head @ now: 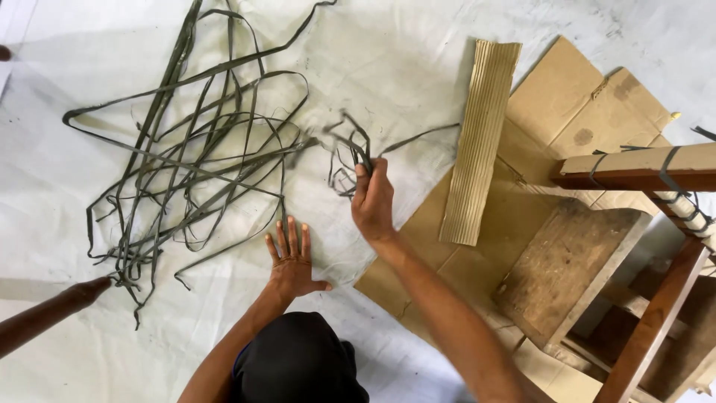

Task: Wrapping the legs of a wooden chair with cardboard protection and securing them with plastic ties.

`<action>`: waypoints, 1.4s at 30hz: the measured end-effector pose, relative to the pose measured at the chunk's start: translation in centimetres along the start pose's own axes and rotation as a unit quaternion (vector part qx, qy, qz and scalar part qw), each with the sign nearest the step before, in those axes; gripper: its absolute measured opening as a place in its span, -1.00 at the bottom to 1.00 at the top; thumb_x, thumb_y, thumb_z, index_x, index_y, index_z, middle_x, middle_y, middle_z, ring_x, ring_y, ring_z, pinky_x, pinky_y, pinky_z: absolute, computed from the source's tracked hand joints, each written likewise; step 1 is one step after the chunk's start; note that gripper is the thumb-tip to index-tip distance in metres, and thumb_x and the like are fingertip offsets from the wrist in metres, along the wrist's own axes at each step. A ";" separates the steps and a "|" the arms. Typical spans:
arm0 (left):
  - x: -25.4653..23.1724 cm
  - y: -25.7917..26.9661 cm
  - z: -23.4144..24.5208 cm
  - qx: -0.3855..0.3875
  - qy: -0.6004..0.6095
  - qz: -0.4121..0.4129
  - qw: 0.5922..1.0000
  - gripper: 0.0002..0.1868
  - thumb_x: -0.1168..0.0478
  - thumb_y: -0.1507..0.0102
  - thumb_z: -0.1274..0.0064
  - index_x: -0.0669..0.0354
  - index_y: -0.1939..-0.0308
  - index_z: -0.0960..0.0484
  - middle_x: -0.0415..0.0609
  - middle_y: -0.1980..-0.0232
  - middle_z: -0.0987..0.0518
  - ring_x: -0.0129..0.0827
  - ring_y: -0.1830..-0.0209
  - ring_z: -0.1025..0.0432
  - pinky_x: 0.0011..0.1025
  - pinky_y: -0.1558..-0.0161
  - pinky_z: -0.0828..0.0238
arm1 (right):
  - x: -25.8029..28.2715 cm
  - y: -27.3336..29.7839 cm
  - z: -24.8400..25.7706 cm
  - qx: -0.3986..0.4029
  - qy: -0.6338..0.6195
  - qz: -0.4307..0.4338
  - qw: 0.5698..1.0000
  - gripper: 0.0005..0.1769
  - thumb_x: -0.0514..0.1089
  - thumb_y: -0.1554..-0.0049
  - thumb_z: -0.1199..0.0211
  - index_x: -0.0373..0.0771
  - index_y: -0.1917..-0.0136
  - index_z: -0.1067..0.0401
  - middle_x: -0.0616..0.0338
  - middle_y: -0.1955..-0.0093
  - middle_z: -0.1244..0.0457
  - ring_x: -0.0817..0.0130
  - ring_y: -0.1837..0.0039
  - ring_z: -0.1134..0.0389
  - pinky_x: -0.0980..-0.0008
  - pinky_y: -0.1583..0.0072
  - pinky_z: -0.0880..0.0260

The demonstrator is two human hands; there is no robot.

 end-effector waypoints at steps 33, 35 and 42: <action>-3.5 7.9 1.4 -0.035 0.132 -0.133 0.982 -0.07 -0.34 -0.16 -0.10 0.14 -0.45 -0.35 0.14 -0.46 -0.38 0.03 -0.44 -0.29 -0.10 -0.38 -0.21 | -5.7 43.9 24.8 -0.025 0.210 -0.218 0.953 -0.59 0.07 -0.39 -0.04 -0.39 -0.05 -0.26 -0.32 0.16 -0.27 -0.37 0.15 -0.30 -0.18 0.12 -0.30; -5.6 11.8 5.5 -0.079 0.115 -0.199 0.970 -0.11 -0.31 -0.20 -0.08 0.18 -0.44 -0.36 0.12 -0.42 -0.45 0.03 -0.36 -0.39 -0.13 -0.35 -0.31 | -6.8 46.4 24.4 0.003 0.126 -0.347 0.929 -0.56 0.09 -0.38 -0.04 -0.39 0.01 -0.29 -0.30 0.20 -0.26 -0.40 0.15 -0.28 -0.21 0.11 -0.27; -14.7 25.2 17.0 -0.168 0.041 -0.247 0.953 -0.28 -0.15 -0.31 -0.12 0.22 -0.40 -0.38 0.16 -0.36 -0.47 -0.01 -0.27 -0.42 -0.10 -0.25 -0.31 | -9.6 47.0 23.7 0.166 0.219 -0.356 0.893 -0.52 0.16 -0.33 0.01 -0.23 0.03 -0.55 -0.09 0.07 -0.39 -0.09 -0.01 -0.39 -0.01 -0.10 -0.39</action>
Point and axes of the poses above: each hand's wrist, its own y-axis away from the middle knuckle, its own z-axis out of the back of the hand, x = y × z, the point moved 8 cm from there along -y, towards the middle knuckle
